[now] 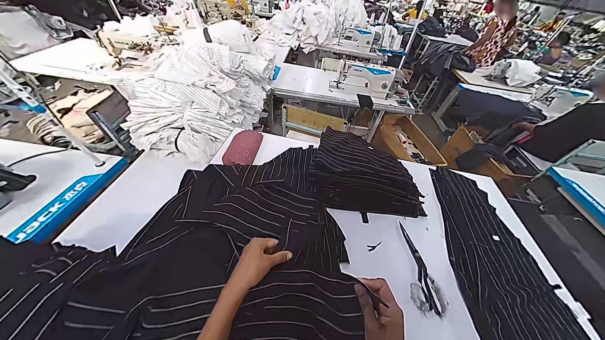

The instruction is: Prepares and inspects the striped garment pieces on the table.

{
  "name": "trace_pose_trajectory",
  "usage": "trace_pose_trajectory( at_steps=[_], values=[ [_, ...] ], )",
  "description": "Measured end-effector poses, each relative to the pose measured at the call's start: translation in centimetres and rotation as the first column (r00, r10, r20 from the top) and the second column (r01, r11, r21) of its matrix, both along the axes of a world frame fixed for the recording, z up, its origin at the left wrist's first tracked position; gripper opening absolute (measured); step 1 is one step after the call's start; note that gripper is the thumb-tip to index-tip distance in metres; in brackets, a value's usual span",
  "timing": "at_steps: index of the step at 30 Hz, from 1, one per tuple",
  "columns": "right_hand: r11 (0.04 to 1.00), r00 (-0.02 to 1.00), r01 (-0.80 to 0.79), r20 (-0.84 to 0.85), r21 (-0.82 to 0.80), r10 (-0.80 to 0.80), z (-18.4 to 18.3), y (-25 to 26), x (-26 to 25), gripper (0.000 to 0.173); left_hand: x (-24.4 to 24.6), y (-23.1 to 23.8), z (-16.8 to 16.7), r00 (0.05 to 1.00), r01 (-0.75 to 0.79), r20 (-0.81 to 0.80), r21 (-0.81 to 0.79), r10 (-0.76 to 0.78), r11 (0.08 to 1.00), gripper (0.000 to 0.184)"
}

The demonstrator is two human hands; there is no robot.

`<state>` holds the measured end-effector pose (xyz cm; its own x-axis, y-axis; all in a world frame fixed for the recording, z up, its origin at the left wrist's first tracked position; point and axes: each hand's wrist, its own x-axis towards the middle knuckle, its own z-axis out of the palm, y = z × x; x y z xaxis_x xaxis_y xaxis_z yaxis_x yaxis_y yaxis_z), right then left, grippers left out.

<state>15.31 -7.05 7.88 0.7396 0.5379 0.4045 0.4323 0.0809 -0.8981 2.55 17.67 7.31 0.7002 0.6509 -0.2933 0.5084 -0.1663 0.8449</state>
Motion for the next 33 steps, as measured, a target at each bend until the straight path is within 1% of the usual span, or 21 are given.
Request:
trace_pose_trajectory(
  at_steps=[1, 2, 3, 5, 6, 7, 8, 9, 10, 12, 14, 15, 17, 20, 23, 28, 33],
  values=[
    [0.999, 0.999, -0.025, 0.023, -0.022, 0.025, 0.1, -0.1, -0.4, 0.012, 0.1, -0.7, 0.2, 1.0, -0.002, 0.016, 0.045, 0.002, 0.999, 0.035],
    [0.997, 0.997, -0.067, 0.039, -0.04, 0.069, 0.5, -0.2, -0.7, 0.013, 0.2, -1.4, 1.0, 0.998, -0.011, 0.065, 0.084, 0.005, 0.996, 0.035],
    [0.99, 0.991, -0.127, 0.034, -0.057, 0.129, 1.3, -0.2, -1.1, 0.013, 0.4, -2.0, 2.4, 0.992, -0.01, 0.127, 0.108, -0.004, 0.994, 0.034],
    [0.947, 0.948, -0.317, -0.052, -0.05, 0.314, 4.1, -0.7, -1.9, 0.014, 0.4, -3.2, 5.6, 0.966, 0.01, 0.255, 0.134, -0.044, 0.991, 0.026],
    [0.89, 0.885, -0.457, -0.104, -0.002, 0.454, 5.7, -1.1, -2.3, 0.011, 0.0, -4.0, 7.1, 0.944, 0.03, 0.323, 0.126, -0.07, 0.992, 0.02],
    [0.797, 0.788, -0.602, -0.125, 0.052, 0.603, 7.1, -1.5, -2.5, 0.012, -0.7, -4.9, 8.4, 0.916, 0.053, 0.389, 0.122, -0.097, 0.991, 0.016],
    [0.702, 0.694, -0.706, -0.108, 0.096, 0.712, 8.1, -1.6, -2.7, 0.014, -1.4, -5.8, 9.3, 0.885, 0.075, 0.448, 0.127, -0.125, 0.989, 0.015],
    [0.65, 0.646, -0.751, -0.077, 0.115, 0.759, 8.9, -1.4, -2.9, 0.015, -2.3, -6.8, 9.7, 0.858, 0.095, 0.491, 0.133, -0.148, 0.987, 0.015],
    [0.665, 0.665, -0.74, -0.04, 0.098, 0.746, 9.3, -1.2, -3.1, 0.015, -3.1, -7.8, 9.7, 0.837, 0.107, 0.522, 0.141, -0.166, 0.984, 0.015],
    [0.777, 0.777, -0.629, -0.023, 0.039, 0.63, 9.1, -0.9, -3.4, 0.014, -4.6, -9.6, 9.0, 0.813, 0.127, 0.556, 0.122, -0.174, 0.984, 0.016],
    [0.858, 0.851, -0.514, -0.117, 0.006, 0.511, 8.5, -0.7, -3.8, 0.01, -5.6, -11.1, 8.6, 0.808, 0.093, 0.58, 0.046, -0.102, 0.995, 0.011],
    [0.873, 0.86, -0.487, -0.178, -0.004, 0.479, 8.4, -0.7, -3.9, 0.013, -5.9, -11.7, 8.5, 0.801, 0.07, 0.596, 0.011, -0.063, 0.997, 0.011],
    [0.877, 0.854, -0.481, -0.238, -0.024, 0.462, 8.5, -0.9, -4.2, 0.016, -6.4, -12.6, 8.0, 0.78, 0.022, 0.626, -0.001, -0.017, 1.0, 0.012],
    [0.876, 0.86, -0.478, -0.237, -0.063, 0.452, 8.8, -1.0, -4.5, 0.012, -6.6, -13.2, 7.5, 0.727, -0.013, 0.687, 0.034, -0.014, 0.999, 0.014],
    [0.873, 0.859, -0.482, -0.232, -0.071, 0.456, 9.1, -0.8, -4.4, 0.013, -6.7, -13.5, 7.5, 0.698, -0.037, 0.716, 0.029, 0.005, 0.999, 0.019],
    [0.867, 0.85, -0.493, -0.249, -0.069, 0.463, 9.3, -1.0, -4.3, 0.015, -6.9, -13.6, 7.2, 0.666, -0.028, 0.742, 0.13, -0.078, 0.991, 0.021],
    [0.87, 0.856, -0.486, -0.247, -0.081, 0.455, 9.2, -1.5, -4.2, 0.014, -7.0, -13.5, 6.7, 0.626, 0.026, 0.764, 0.178, -0.155, 0.984, 0.02]
  ],
)
